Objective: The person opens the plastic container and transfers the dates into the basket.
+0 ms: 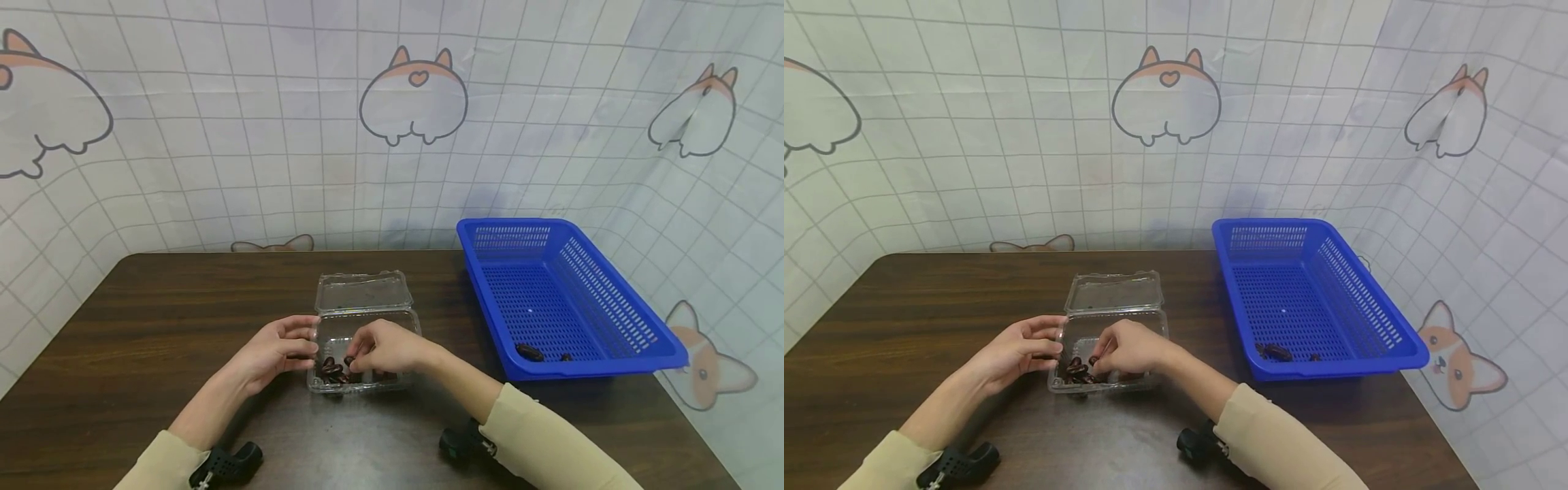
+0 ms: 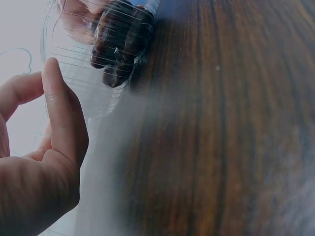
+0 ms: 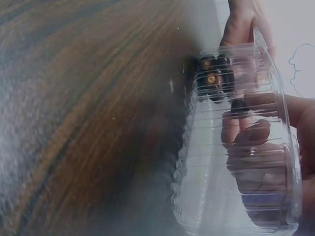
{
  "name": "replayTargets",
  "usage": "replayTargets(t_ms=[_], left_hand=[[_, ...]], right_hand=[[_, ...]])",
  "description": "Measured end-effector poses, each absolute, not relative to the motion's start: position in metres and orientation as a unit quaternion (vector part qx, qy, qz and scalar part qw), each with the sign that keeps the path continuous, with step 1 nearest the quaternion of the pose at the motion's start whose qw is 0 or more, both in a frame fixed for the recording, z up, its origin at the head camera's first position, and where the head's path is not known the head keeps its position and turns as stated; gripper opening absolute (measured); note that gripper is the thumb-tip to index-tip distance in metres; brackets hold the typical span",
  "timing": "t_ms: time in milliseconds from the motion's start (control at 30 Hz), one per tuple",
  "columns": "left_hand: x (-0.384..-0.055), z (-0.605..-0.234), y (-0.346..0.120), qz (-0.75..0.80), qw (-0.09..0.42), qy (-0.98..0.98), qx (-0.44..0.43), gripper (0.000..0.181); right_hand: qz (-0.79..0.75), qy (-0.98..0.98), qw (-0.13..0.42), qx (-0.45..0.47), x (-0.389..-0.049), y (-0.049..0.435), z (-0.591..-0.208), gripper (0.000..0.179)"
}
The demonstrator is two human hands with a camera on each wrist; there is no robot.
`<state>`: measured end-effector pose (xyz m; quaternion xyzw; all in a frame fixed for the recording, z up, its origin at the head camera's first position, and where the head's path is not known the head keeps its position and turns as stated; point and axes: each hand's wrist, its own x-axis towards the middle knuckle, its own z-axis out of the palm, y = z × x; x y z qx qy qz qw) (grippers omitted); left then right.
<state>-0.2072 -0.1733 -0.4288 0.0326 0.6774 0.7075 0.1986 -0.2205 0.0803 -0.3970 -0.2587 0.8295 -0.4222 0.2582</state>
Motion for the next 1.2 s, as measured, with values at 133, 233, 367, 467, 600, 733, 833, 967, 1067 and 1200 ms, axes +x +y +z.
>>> replayTargets(t_ms=[133,233,367,467,600,733,833,967,1067,1200], left_hand=[[-0.205,-0.427,-0.174,0.709,0.197,0.676,0.035,0.058],[-0.204,-0.427,-0.173,0.708,0.199,0.677,0.038,0.058],[-0.205,-0.427,-0.173,0.707,0.198,0.678,0.035,0.058],[-0.205,-0.427,-0.173,0.709,0.198,0.677,0.032,0.057],[-0.205,-0.426,-0.173,0.71,0.2,0.674,0.036,0.058],[-0.205,-0.426,-0.172,0.711,0.201,0.672,0.039,0.059],[-0.204,-0.426,-0.172,0.712,0.201,0.672,0.038,0.06],[-0.204,-0.426,-0.172,0.712,0.2,0.672,0.038,0.061],[-0.204,-0.426,-0.173,0.713,0.198,0.671,0.039,0.061],[-0.204,-0.427,-0.173,0.714,0.198,0.671,0.041,0.06]], right_hand=[[-0.443,0.822,0.258,-0.247,-0.22,0.082,-0.392,0.011],[-0.461,0.812,0.261,-0.243,-0.219,0.084,-0.388,0.012],[-0.477,0.804,0.26,-0.242,-0.22,0.087,-0.386,0.012],[-0.478,0.805,0.254,-0.243,-0.221,0.089,-0.384,0.013],[-0.477,0.809,0.246,-0.238,-0.222,0.091,-0.382,0.014],[-0.482,0.809,0.241,-0.234,-0.222,0.095,-0.38,0.015],[-0.48,0.811,0.236,-0.234,-0.223,0.098,-0.377,0.014],[-0.476,0.815,0.234,-0.234,-0.222,0.102,-0.37,0.013],[-0.477,0.814,0.233,-0.237,-0.222,0.105,-0.366,0.014],[-0.477,0.814,0.23,-0.239,-0.222,0.109,-0.363,0.014]])
